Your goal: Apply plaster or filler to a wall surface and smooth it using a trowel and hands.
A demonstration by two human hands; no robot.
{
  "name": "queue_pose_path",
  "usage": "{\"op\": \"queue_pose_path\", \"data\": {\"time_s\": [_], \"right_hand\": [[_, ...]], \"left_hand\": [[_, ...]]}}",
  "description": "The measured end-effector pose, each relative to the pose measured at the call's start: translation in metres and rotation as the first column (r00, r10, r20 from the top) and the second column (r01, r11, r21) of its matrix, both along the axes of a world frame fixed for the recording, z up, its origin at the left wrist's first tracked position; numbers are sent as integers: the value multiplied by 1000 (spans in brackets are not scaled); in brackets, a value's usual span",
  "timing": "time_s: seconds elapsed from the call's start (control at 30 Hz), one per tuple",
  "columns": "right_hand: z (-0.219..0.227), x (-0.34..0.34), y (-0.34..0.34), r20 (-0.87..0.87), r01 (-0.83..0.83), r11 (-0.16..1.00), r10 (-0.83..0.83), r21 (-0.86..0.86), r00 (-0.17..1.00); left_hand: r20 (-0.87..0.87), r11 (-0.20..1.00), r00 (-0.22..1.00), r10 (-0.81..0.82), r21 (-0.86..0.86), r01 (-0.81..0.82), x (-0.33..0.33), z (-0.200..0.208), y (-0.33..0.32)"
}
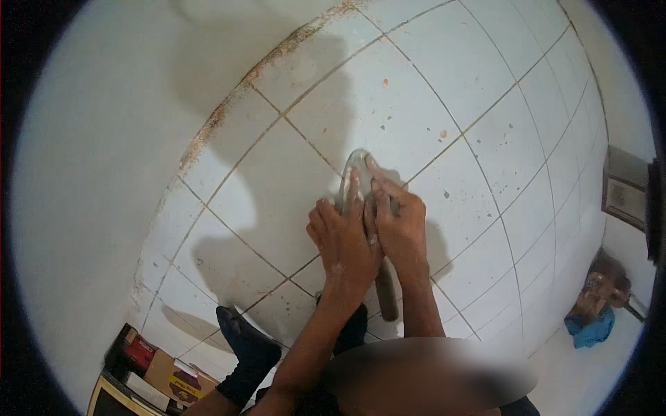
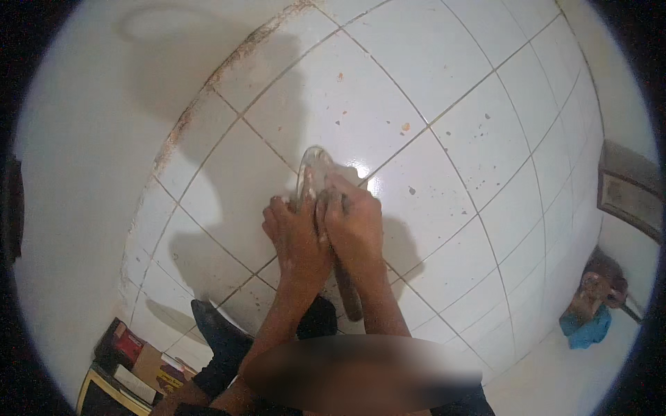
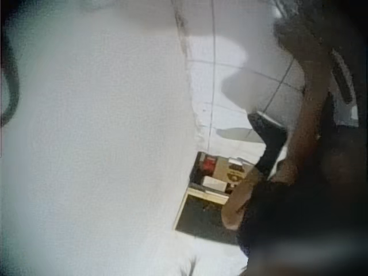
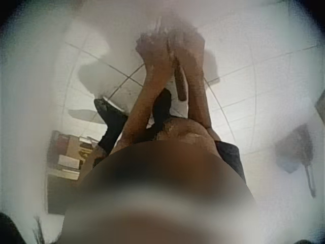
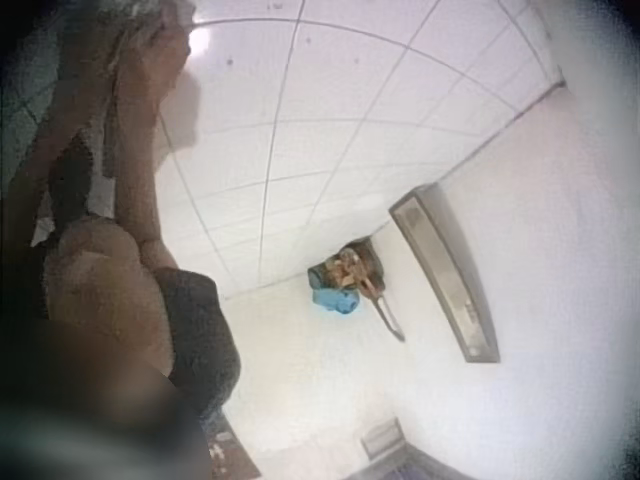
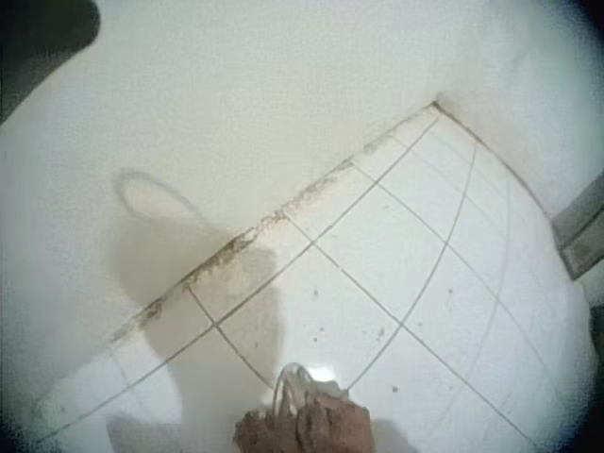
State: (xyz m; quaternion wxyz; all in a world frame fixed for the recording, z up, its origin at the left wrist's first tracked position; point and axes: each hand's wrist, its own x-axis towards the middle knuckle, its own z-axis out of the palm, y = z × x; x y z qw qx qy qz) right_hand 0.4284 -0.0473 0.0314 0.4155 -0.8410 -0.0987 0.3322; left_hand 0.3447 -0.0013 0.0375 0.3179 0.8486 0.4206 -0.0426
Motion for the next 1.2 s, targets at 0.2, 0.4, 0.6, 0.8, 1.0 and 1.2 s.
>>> {"op": "queue_pose_path", "data": {"time_s": [0.2,0.4,0.6,0.8,1.0,1.2], "right_hand": [[-12,-29,1,53,-15,943,-3,332,999],[-33,29,-52,640,-20,1000,14,2,769],[-64,111,-52,762,271,885,132,-379,634],[-56,82,43,756,-171,953,301,-248,581],[-54,-65,88,566,-707,705,562,53,603],[-56,3,76,650,-474,869,278,144,707]], "left_hand": [[78,760,849,523,-493,-423,-25,25,8],[-28,280,573,819,-852,-441,-47,22,31],[65,197,366,928,-921,-337,-126,31,71],[167,257,276,946,-908,-331,-157,44,88],[261,317,260,930,-926,-203,-171,52,85],[343,391,212,915,-884,-255,-205,74,91]]}}
